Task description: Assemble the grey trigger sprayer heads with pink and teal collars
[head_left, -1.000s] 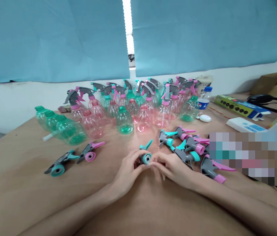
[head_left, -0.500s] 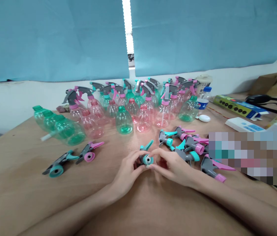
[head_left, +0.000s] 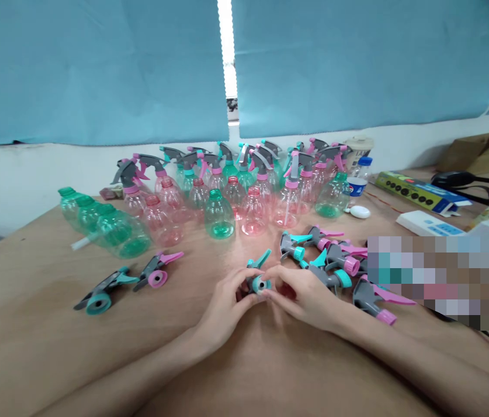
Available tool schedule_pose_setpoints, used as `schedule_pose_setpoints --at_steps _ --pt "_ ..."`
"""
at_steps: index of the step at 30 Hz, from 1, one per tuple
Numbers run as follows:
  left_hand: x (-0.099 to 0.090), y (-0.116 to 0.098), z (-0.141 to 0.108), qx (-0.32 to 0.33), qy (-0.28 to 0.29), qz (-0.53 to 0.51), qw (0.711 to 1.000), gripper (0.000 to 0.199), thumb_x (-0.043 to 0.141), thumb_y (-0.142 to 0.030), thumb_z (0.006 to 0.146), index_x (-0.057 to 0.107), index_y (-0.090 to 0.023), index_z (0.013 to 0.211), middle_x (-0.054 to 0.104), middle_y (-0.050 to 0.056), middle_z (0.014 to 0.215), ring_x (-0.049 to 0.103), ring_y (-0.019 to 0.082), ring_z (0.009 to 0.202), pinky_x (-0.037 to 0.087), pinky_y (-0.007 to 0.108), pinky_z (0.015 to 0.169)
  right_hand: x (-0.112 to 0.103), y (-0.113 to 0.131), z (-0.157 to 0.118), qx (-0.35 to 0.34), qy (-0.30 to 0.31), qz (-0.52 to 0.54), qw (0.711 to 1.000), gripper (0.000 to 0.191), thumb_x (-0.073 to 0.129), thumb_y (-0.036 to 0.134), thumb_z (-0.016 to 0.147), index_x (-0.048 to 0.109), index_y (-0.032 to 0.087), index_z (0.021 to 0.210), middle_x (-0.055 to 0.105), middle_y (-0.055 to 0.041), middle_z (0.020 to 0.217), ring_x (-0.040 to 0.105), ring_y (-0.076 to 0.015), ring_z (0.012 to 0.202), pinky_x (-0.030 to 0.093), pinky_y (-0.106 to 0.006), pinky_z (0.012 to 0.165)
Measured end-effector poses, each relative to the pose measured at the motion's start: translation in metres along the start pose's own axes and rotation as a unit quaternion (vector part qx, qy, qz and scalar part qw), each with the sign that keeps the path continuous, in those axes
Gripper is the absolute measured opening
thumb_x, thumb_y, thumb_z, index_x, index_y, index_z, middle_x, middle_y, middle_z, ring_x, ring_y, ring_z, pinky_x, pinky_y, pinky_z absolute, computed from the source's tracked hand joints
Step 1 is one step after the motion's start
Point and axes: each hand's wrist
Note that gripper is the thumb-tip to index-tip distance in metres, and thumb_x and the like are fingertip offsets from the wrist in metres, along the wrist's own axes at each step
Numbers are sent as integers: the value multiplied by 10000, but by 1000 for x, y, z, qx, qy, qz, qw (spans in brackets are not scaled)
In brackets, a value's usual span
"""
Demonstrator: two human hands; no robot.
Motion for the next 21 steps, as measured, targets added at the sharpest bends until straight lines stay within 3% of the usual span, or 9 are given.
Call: schedule_pose_setpoints --at_steps 12,21 --pt "0 1 -1 3 1 9 1000 185 625 -284 842 617 -223 1017 602 0 910 490 140 729 363 235 637 -4 3 4 -91 -40 -97 990 218 495 301 927 593 121 1001 586 3 637 519 -107 523 393 -208 514" --pt "0 2 -1 4 4 19 1000 166 598 -208 826 617 -200 990 585 10 872 483 149 737 370 248 655 0 4 4 -37 -4 -50 998 239 522 374 908 560 153 992 536 29 629 481 -101 521 364 -205 508"
Point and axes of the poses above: each hand's wrist, its own z-axis towards the middle knuckle, its own x-axis out of the palm, y = z × x
